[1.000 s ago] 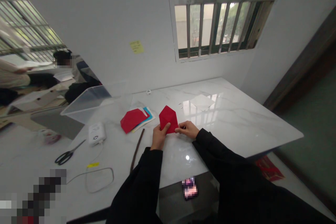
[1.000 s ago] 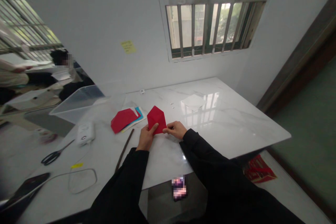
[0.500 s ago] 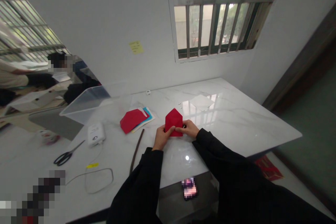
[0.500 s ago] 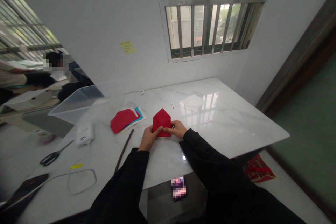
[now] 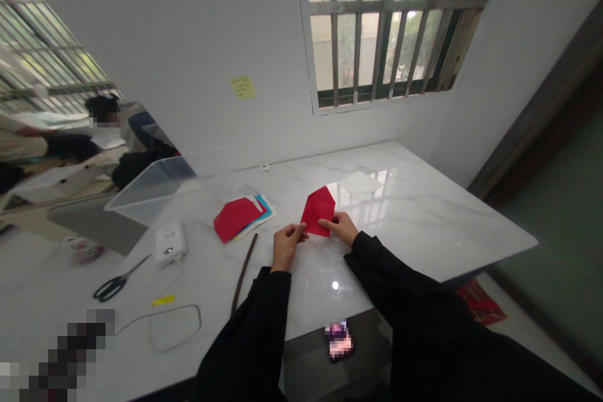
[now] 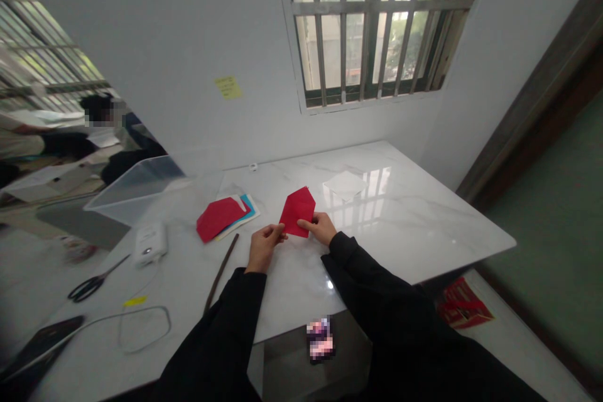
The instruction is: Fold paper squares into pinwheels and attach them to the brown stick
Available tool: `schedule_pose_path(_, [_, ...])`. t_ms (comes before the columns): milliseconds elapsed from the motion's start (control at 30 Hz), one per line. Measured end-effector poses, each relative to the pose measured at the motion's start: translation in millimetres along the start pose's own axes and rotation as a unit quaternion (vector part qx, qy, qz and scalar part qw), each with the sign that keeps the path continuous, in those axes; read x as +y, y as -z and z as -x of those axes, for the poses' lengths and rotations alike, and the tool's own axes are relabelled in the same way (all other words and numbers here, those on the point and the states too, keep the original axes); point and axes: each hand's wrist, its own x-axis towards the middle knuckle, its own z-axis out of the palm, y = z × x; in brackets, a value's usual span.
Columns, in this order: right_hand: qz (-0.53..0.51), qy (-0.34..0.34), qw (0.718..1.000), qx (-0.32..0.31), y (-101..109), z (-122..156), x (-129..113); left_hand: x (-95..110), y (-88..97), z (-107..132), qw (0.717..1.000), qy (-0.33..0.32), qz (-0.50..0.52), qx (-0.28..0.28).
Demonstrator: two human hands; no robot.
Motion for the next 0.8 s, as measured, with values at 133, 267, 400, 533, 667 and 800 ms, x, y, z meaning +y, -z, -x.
schedule_pose_path(133, [-0.002, -0.001, 1.0, 0.003, 0, 1, -3, 2, -0.9, 1, 1.0, 0.002, 0.0, -0.002])
schedule_pose_path(267, [0.009, 0.0, 1.0, -0.004, 2, 1, -1, -1, 0.7, 0, 1.0, -0.004, -0.008, -0.011])
schedule_pose_path(400, [0.015, 0.0, 0.999, -0.033, 2, 0, 3, -7, 3.3, -4, 1.0, -0.015, 0.027, -0.004])
schedule_pose_path(533, [0.016, 0.007, 1.0, -0.015, 2, 1, 2, -8, 4.6, -4, 0.998, -0.01, 0.027, -0.06])
schedule_pose_path(667, [0.017, 0.005, 1.0, -0.014, 1, 1, 1, -7, 4.8, -2, 0.994, -0.002, -0.006, -0.107])
schedule_pose_path(800, [0.036, 0.015, 0.999, -0.032, 0, 3, 0, -9, 4.7, -4, 0.995, -0.004, -0.009, -0.1])
